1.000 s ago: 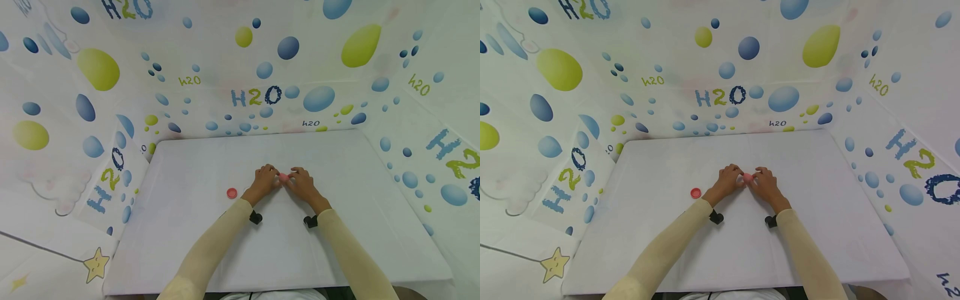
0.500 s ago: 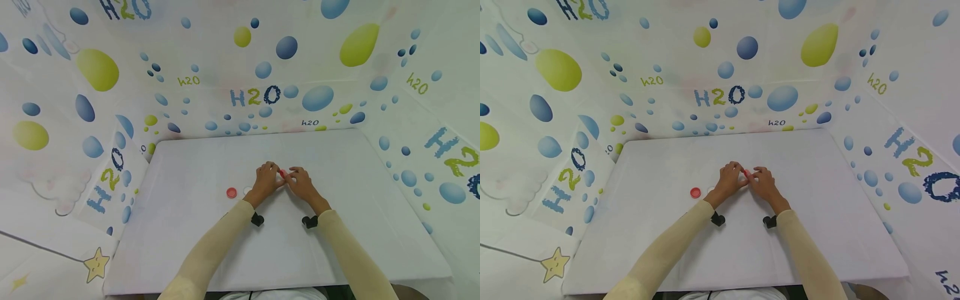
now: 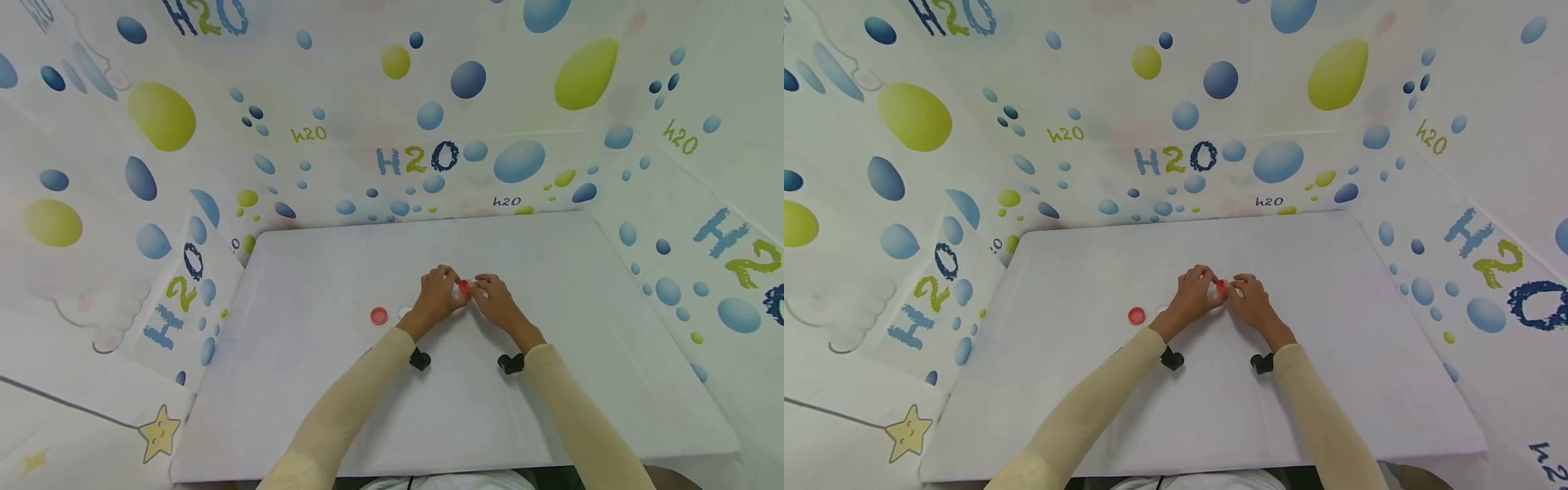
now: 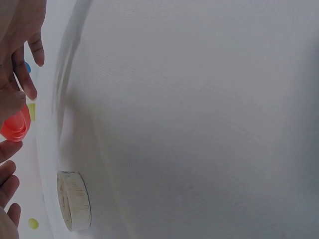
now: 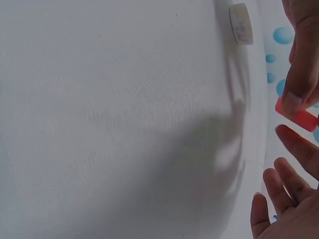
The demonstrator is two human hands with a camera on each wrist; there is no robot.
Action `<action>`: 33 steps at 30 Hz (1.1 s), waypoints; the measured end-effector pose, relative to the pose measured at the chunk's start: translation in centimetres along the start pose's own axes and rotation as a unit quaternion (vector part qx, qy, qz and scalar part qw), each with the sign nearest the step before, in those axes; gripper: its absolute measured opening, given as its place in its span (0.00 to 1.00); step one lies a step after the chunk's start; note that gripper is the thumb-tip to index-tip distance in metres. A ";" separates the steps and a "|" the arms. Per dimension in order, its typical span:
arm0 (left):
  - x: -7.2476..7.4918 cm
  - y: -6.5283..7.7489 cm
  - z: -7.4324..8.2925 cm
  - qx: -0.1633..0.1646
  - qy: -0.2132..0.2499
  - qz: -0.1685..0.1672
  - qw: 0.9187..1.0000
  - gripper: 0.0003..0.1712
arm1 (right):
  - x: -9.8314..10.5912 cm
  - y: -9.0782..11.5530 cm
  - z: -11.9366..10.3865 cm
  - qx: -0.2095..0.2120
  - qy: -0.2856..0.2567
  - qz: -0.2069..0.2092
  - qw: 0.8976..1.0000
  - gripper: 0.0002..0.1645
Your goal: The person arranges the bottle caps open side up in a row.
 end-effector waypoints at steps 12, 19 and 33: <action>0.2 0.7 0.1 -0.026 -0.012 -0.023 0.999 0.23 | 1.2 0.8 -0.9 0.064 0.015 -0.032 0.997 0.24; 0.1 1.0 -0.1 -0.026 -0.013 -0.030 0.999 0.23 | 1.2 1.4 -1.5 0.075 0.039 -0.048 0.995 0.26; -0.9 1.8 -0.1 -0.030 -0.027 -0.048 0.998 0.25 | 0.1 1.7 -0.2 0.054 0.071 -0.074 0.993 0.23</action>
Point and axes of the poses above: each hand's wrist, its own y-axis away from the middle knuckle, its own x-axis out of the back of the hand, z = x × y, the point moved 8 cm from there along -y, towards the middle knuckle
